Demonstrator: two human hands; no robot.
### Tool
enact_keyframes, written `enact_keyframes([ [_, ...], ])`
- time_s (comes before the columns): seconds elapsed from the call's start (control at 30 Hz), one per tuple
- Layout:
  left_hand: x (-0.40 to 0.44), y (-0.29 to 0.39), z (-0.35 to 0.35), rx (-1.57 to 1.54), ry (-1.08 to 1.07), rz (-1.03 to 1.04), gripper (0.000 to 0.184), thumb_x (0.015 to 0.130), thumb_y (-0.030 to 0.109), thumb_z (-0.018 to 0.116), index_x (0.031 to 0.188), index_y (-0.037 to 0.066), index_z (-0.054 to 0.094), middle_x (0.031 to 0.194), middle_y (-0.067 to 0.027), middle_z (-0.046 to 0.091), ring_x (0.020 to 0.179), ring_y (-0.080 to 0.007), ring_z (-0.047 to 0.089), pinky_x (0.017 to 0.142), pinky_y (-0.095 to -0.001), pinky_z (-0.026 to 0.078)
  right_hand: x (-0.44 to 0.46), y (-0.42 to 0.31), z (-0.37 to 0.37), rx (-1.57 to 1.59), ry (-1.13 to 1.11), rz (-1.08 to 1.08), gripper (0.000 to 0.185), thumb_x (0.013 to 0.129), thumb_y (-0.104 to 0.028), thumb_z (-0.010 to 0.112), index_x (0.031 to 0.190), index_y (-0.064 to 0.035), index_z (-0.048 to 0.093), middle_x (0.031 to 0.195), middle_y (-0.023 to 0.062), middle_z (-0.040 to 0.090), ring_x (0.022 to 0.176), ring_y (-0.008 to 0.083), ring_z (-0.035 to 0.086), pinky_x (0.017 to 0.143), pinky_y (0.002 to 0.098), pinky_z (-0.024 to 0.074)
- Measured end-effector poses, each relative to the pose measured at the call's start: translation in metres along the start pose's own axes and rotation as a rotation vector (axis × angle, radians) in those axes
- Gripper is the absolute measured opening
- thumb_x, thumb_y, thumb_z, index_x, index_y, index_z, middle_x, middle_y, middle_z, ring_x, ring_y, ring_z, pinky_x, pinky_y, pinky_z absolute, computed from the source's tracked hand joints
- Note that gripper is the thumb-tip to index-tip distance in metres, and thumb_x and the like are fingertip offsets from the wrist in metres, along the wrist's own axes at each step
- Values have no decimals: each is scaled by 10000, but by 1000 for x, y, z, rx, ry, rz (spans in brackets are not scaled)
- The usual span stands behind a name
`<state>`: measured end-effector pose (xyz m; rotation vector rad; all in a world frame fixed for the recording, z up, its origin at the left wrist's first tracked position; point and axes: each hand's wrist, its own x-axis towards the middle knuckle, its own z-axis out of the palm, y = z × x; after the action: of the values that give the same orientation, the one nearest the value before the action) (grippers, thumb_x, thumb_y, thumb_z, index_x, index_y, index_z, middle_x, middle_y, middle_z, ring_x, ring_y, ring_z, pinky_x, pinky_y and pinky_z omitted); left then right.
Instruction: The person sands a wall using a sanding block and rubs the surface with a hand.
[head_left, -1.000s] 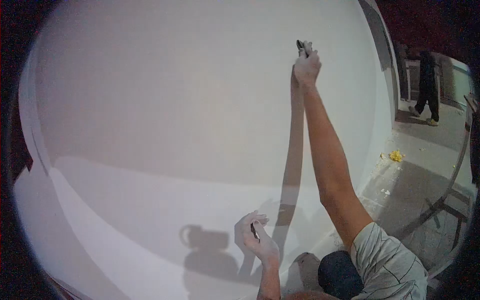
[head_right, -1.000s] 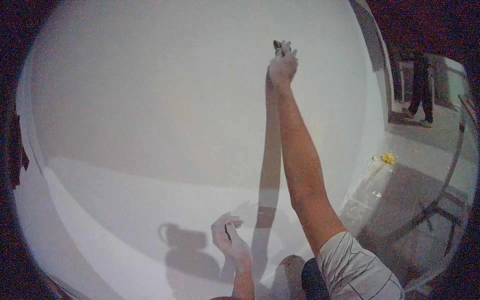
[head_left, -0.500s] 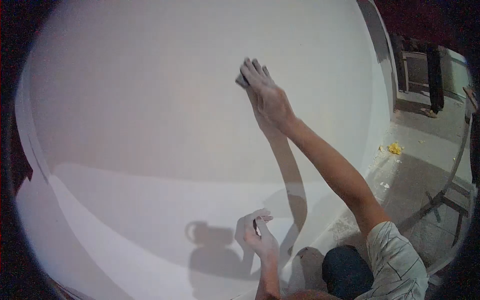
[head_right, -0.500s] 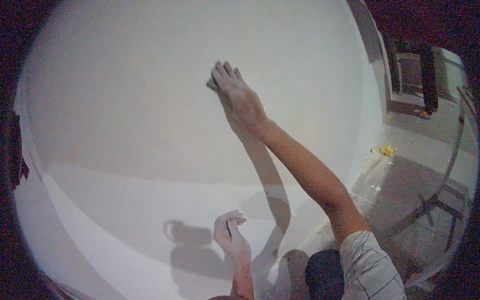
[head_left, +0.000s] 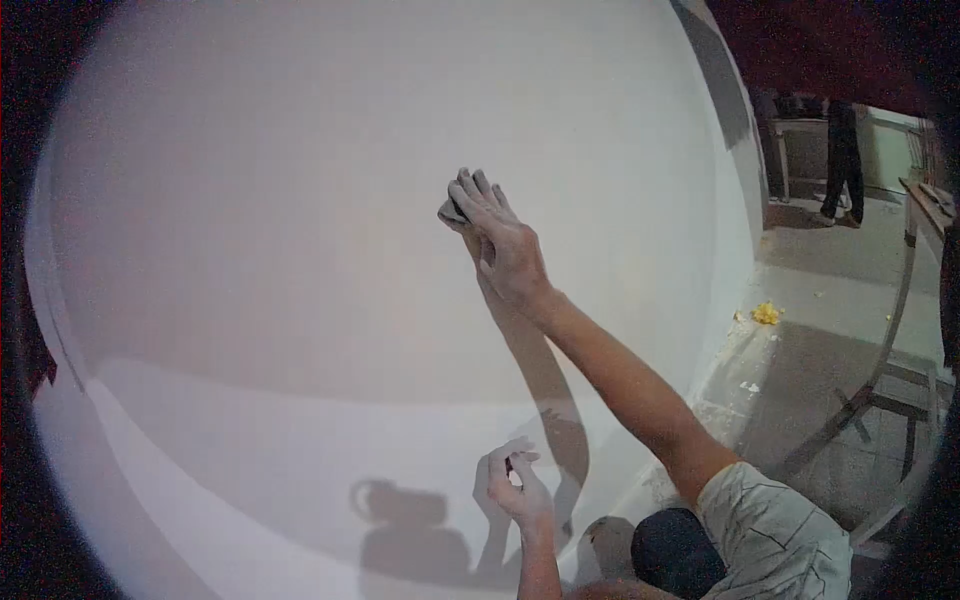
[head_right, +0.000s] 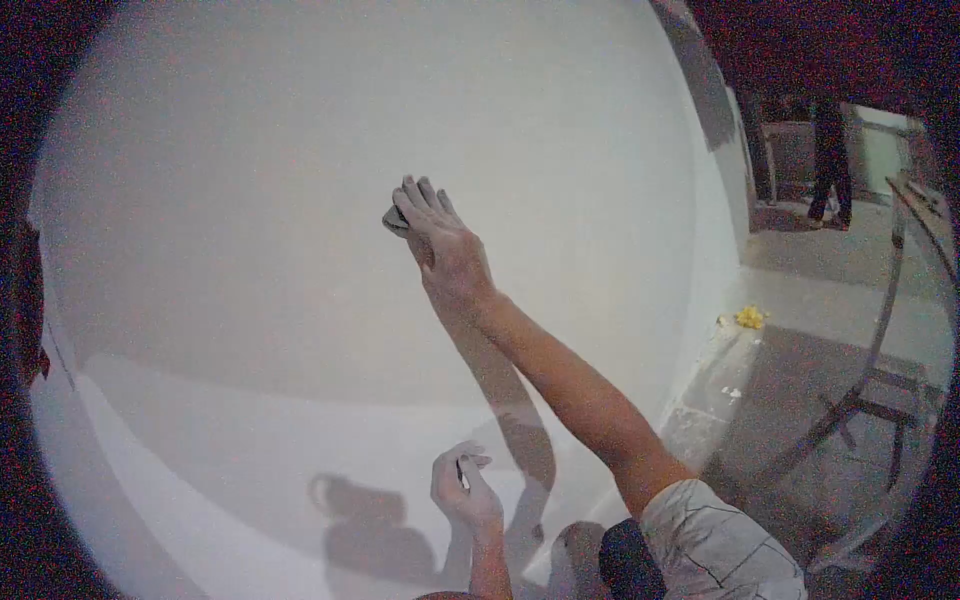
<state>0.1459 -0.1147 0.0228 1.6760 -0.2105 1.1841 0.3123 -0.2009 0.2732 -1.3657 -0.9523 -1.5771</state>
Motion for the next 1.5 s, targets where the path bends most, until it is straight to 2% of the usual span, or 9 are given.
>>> enact_keyframes([
  [0.17,1,-5,-2,-89,158,-83,175,1002,2,505,1015,-30,676,932,-126,687,736,-192,677,695,-331,565,105,14,26,-23,200,-41,601,895,104,585,1472,-64,555,1456,222,576,1326,375,586,1203,454,418],
  [0.27,-1,-4,1,-31,151,-46,172,1001,1,503,1012,-29,672,929,-130,679,730,-183,668,695,-323,564,140,21,17,-51,72,85,641,873,42,656,1486,-63,506,1536,255,492,1425,485,439,1202,542,402],
  [0.57,-3,-12,-2,-186,208,-141,169,983,-12,499,953,-40,663,900,-123,682,723,-185,676,684,-316,543,13,15,7,37,-11,-115,496,1006,-58,584,1498,-54,519,1576,213,485,1485,375,431,1297,486,249],
  [0.73,5,-13,-14,15,176,-28,199,991,19,496,920,-30,676,869,-130,689,691,-201,679,662,-330,530,117,51,20,-115,158,-122,484,998,-27,581,1479,-51,530,1514,285,513,1427,440,482,1195,495,411],
  [0.93,6,-27,-24,28,218,-11,194,985,48,510,934,-19,685,858,-128,690,682,-214,679,632,-350,523,111,33,34,-18,194,171,520,937,32,544,1454,-21,556,1524,263,517,1443,444,462,1216,499,377],
  [1.0,9,-23,-25,109,166,87,188,973,31,507,934,-4,687,848,-122,687,679,-223,674,633,-359,522,72,-1,44,-7,-26,-215,502,969,-4,523,1470,-26,549,1610,239,427,1533,427,332,1308,505,144],
  [1.17,5,-33,-22,179,73,146,183,942,-9,514,913,21,692,839,-111,687,682,-227,663,655,-361,521,-2,-22,35,0,-477,-559,444,1023,-166,587,1460,-91,571,1588,192,476,1504,386,408,1253,541,334],
  [1.37,14,-8,-25,181,67,123,192,918,-41,519,913,21,701,860,-109,685,691,-218,657,666,-363,528,33,123,-39,-290,-21,-95,788,809,71,486,1567,-144,465,1661,156,391,1552,338,343,1312,534,130],
  [1.5,6,-25,-24,161,44,109,191,917,-43,520,933,9,703,906,-112,681,719,-213,659,688,-354,543,9,192,-93,-412,39,557,582,1123,-275,321,1656,-57,237,1709,169,279,1599,319,214,1295,577,-12],
])
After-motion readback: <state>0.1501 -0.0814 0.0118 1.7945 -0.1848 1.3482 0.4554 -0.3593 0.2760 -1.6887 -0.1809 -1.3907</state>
